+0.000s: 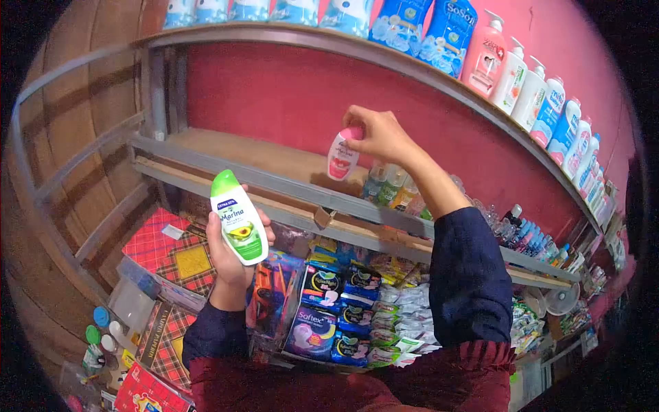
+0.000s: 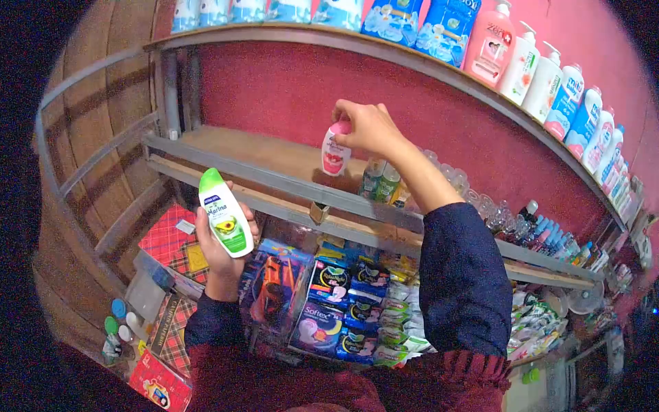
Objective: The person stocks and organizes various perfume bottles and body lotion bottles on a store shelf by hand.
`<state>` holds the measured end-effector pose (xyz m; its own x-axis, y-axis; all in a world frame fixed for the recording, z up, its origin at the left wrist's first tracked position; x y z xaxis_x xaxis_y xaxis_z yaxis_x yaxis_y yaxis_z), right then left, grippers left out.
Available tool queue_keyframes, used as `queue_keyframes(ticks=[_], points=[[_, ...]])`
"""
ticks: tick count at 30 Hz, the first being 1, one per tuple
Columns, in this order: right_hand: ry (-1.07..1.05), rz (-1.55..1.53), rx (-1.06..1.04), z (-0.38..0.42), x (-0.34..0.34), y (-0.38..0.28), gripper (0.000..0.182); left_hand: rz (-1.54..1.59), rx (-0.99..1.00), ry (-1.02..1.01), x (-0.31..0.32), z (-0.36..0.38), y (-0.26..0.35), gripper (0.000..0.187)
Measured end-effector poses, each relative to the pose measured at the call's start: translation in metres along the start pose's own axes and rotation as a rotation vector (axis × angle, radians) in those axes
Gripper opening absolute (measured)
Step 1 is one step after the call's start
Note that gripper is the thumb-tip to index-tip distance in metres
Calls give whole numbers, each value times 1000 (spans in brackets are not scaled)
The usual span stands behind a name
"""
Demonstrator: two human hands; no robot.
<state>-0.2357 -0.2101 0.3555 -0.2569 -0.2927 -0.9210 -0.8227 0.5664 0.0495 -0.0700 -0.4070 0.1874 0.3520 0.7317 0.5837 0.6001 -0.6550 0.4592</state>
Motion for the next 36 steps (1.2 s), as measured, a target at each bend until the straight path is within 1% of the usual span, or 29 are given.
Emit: queue_keyframes(ticks=[2,5,6,9,13,15,16,19,20,23,24,27,29,31,32,35,36], points=[[-107,89,52,-1,3,4,32,-6,-2,-2,-4,-1,-3,61],[-266,150,67,1,17,5,32,-41,-19,-1,-4,-1,-6,62],[-292,176,28,0,24,6,32,-56,-27,-4,-4,-1,-7,61],[-376,154,54,-3,30,5,31,6,-40,8,-4,0,-12,61],[-299,110,47,-16,38,5,29,6,-34,10,-3,1,-11,61],[-291,84,10,-22,43,4,27,2,-25,30,2,0,-8,56],[-288,72,-10,-25,46,3,26,1,-20,41,4,0,-7,53],[-352,69,15,-28,55,-1,27,-8,-11,44,5,-1,-6,53],[-342,64,10,-28,59,-4,28,-12,-1,59,4,-1,-5,53],[-346,59,39,-29,58,-5,28,-16,-26,-20,-6,0,-10,61],[-342,62,38,-29,59,-4,29,-50,-31,-10,-5,1,-10,61],[-338,73,41,-29,61,0,31,36,-52,-47,-5,2,-16,61],[-345,77,52,-30,62,1,33,62,-95,-34,-5,4,-20,60],[-360,61,66,-28,58,1,30,66,-139,-31,-1,1,-22,59],[-370,52,72,-27,55,1,29,44,-168,-78,1,-2,-21,59],[-381,27,66,-26,41,-5,33,-229,-212,-118,4,-28,-19,55],[-324,10,29,-27,38,-5,32,-250,-230,-176,6,-41,-16,51]])
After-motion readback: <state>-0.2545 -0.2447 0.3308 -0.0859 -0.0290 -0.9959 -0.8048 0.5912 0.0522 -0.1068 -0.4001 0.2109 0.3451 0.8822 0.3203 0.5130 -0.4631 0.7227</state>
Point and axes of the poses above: each hand's wrist, its own z-axis away from the middle knuckle, its own x-axis out of the palm, y = z × x, the point moved 1 cm from there along -z, towards the middle knuckle, and after that the axes turned 11 degrees about -y, right-handed, at the moved point
